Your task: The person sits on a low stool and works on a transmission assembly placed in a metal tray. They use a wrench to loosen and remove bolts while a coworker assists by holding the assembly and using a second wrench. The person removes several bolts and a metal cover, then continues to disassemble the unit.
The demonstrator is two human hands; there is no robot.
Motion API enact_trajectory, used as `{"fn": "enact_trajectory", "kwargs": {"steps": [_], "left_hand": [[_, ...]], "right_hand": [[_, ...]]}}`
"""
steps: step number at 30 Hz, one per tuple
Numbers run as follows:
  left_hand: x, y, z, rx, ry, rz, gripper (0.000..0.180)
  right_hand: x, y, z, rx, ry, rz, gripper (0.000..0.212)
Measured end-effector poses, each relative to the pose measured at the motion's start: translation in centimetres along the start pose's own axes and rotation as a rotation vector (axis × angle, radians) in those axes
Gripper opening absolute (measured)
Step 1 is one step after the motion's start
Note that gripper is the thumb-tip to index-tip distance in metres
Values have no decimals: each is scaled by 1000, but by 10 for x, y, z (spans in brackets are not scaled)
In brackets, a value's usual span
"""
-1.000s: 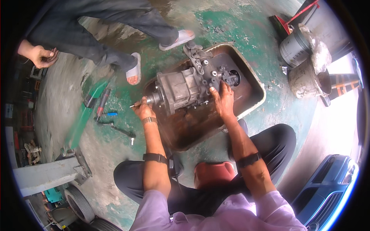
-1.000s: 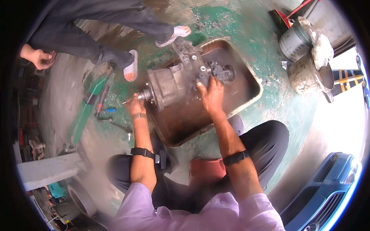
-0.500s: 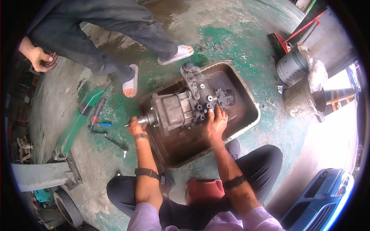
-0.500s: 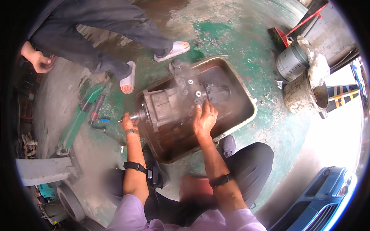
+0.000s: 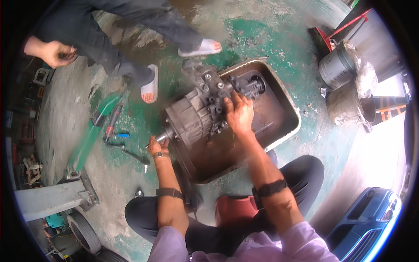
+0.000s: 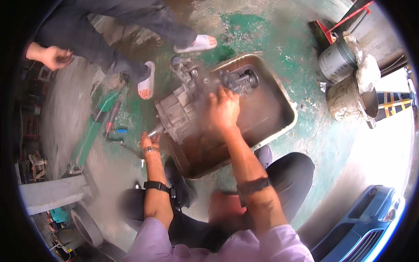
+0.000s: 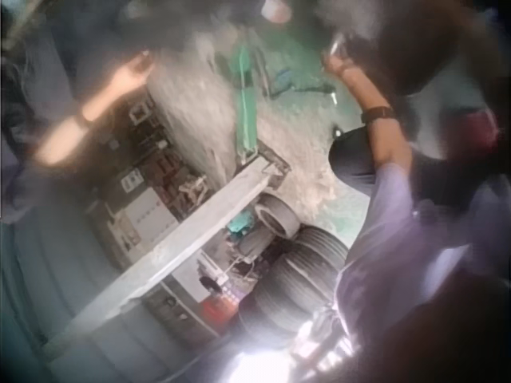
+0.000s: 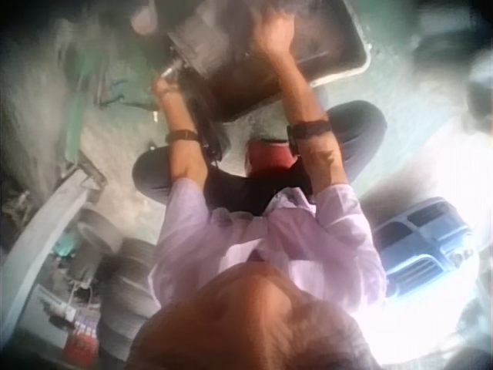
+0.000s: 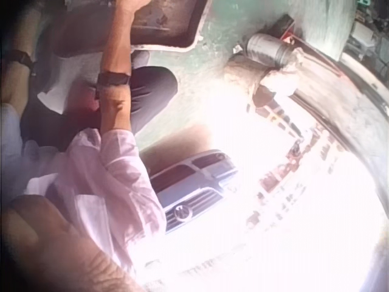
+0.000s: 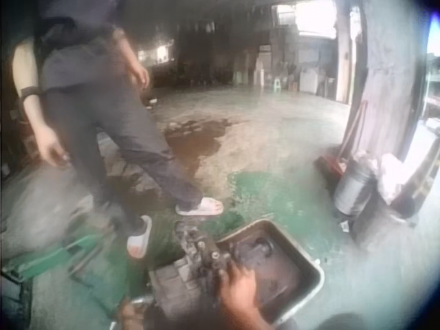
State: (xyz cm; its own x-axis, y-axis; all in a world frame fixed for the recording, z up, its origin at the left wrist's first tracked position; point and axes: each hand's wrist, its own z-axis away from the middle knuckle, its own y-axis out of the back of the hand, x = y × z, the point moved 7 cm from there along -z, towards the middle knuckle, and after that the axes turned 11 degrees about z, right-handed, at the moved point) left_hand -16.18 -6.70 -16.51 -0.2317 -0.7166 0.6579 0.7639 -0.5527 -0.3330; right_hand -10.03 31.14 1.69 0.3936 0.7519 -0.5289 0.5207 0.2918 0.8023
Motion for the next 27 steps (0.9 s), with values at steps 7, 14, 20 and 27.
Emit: {"fn": "enact_trajectory", "kwargs": {"steps": [7,14,20,27], "left_hand": [[-10,17,-9,-69,118,72,35],[-25,51,-12,-69,194,110,31],[-37,68,-11,-46,214,148,32],[-27,46,-8,-60,188,126,34]], "right_hand": [[-19,-2,10,18,104,30,38],[-23,3,44,39,181,63,39],[-26,-1,36,-30,193,72,37],[-25,-4,24,-19,147,84,37]]}}
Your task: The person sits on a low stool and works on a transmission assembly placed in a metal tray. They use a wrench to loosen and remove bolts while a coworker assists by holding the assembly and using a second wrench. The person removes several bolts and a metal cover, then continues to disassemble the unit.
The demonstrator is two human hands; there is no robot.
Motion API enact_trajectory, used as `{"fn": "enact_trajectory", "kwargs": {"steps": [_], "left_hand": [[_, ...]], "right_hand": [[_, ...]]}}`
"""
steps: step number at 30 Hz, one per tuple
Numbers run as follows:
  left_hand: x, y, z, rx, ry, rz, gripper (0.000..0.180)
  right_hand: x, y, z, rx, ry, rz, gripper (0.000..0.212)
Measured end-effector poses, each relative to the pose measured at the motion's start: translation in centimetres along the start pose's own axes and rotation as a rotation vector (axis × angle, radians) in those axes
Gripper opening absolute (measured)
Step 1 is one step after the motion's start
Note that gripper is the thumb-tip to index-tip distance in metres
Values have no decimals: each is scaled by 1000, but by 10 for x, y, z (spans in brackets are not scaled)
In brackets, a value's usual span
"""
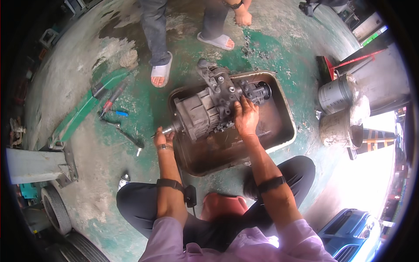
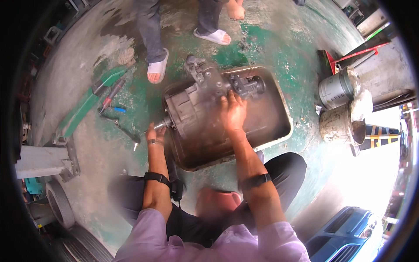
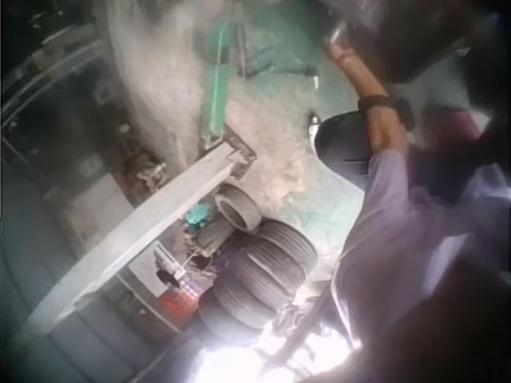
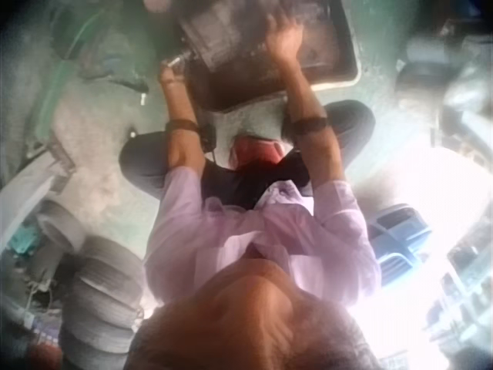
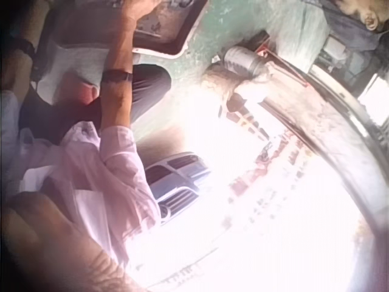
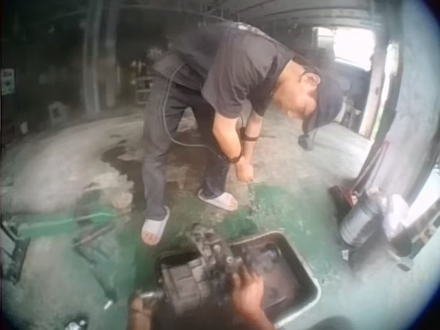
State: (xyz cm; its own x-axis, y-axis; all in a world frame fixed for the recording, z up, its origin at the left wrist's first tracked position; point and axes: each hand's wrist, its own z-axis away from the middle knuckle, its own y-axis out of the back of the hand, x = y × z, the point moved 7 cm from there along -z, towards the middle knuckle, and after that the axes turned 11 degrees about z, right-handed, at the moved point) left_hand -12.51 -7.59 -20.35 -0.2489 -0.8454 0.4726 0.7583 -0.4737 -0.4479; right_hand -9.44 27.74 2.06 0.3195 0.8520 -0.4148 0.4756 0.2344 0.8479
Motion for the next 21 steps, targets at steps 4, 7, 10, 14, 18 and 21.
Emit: {"fn": "enact_trajectory", "kwargs": {"steps": [4,7,10,14,18,21], "left_hand": [[7,-25,7,21,-74,-46,33],[11,-50,14,-4,-88,-102,32],[12,-79,22,-45,-112,-104,32],[14,-117,26,-129,-161,-233,30],[18,-124,23,-139,-186,-253,32],[17,-112,24,-98,-176,-238,33]], "right_hand": [[17,-2,3,30,-27,4,39],[34,-4,-3,28,-48,6,41],[52,-8,-13,-24,-114,-27,42],[71,-11,-24,-72,-232,-109,43],[71,-10,-25,-37,-202,-102,40],[70,-9,-23,-17,-193,-115,38]]}}
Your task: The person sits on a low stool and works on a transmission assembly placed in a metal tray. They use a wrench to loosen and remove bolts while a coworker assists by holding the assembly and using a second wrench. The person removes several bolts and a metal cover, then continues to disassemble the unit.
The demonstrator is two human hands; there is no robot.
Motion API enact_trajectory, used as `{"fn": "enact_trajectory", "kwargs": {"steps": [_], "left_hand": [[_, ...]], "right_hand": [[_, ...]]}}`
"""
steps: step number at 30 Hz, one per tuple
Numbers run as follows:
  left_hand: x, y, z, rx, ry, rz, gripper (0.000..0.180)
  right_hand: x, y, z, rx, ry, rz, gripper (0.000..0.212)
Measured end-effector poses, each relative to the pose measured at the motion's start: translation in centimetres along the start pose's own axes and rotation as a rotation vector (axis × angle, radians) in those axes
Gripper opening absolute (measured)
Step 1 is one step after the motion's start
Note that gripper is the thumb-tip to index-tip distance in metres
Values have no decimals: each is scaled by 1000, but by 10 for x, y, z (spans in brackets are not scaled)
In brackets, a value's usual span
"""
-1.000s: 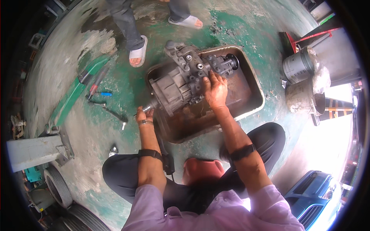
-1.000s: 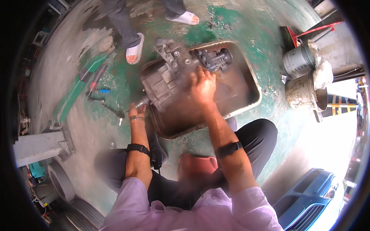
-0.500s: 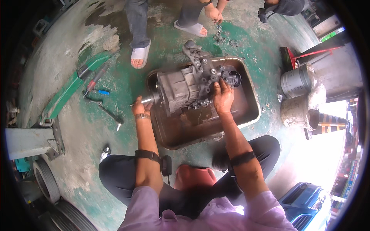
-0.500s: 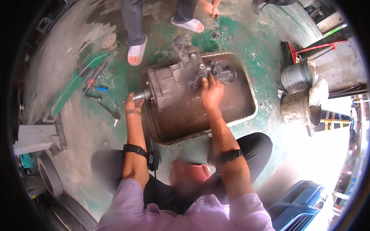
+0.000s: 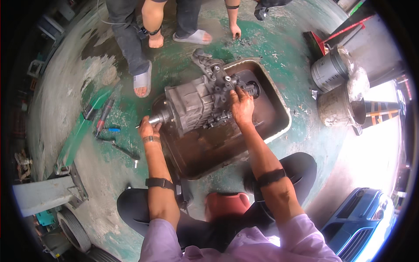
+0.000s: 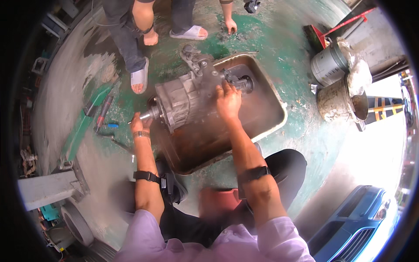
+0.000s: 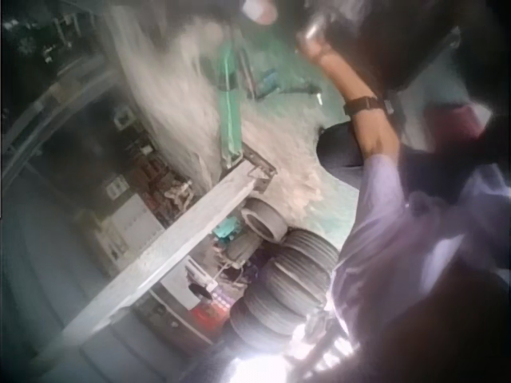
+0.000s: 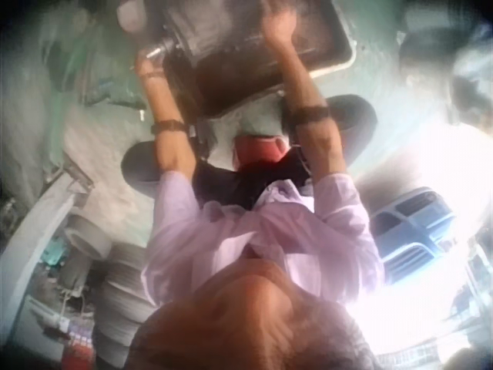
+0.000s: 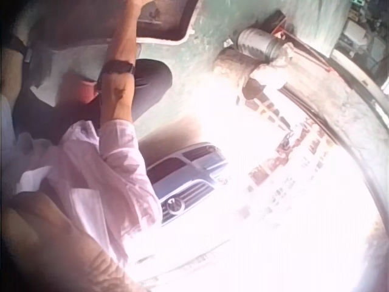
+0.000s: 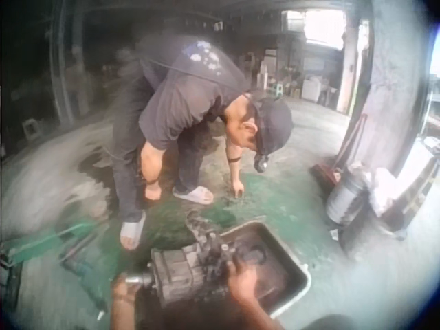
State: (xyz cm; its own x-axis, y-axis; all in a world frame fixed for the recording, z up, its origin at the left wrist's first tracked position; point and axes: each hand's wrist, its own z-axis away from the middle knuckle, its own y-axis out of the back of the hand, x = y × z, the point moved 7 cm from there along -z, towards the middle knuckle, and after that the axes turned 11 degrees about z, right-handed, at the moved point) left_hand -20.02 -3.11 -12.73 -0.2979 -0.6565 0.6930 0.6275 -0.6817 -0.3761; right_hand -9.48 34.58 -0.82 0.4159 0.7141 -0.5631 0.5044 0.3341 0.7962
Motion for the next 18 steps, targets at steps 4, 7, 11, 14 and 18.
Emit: {"fn": "enact_trajectory", "kwargs": {"steps": [4,7,11,14,18], "left_hand": [[0,2,7,-16,-4,15,30],[3,-3,13,-23,7,10,28],[7,-8,21,-6,57,-39,28],[12,-5,27,-13,96,-228,38],[20,1,27,-61,114,-328,43]], "right_hand": [[8,0,-2,-55,-94,-62,42],[5,2,0,-52,-64,16,38],[7,5,4,-91,-83,18,42],[7,3,1,-144,-89,34,44],[10,0,-1,-226,-127,42,48]]}}
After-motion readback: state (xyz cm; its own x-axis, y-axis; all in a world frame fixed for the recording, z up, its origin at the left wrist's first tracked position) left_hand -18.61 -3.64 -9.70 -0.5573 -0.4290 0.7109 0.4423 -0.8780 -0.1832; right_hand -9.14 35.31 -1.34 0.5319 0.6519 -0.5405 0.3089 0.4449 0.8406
